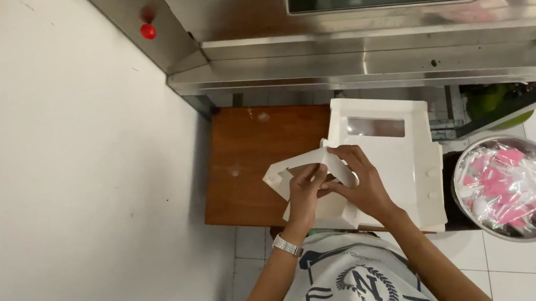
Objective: Assembling cardboard boxes by folding flat sheets along pre-scored lines and tucking in tabs.
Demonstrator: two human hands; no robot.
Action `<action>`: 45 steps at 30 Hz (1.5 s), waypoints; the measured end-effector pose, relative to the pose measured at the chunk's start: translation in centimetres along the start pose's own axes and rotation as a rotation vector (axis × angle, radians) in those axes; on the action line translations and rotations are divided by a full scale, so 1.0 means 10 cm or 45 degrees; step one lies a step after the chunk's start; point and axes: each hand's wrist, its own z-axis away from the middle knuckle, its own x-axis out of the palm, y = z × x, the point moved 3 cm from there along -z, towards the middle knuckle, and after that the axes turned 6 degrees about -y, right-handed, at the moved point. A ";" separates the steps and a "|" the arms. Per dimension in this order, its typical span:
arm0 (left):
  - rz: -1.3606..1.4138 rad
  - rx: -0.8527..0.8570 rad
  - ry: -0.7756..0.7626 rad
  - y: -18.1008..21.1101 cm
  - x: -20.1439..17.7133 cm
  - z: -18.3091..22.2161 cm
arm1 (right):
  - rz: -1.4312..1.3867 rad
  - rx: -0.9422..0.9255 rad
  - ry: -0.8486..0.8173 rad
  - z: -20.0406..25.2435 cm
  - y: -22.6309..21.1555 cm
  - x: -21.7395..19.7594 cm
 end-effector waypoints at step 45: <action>-0.762 0.598 -0.236 0.53 -1.19 -0.22 | 0.085 -0.162 0.744 -0.32 -0.60 1.36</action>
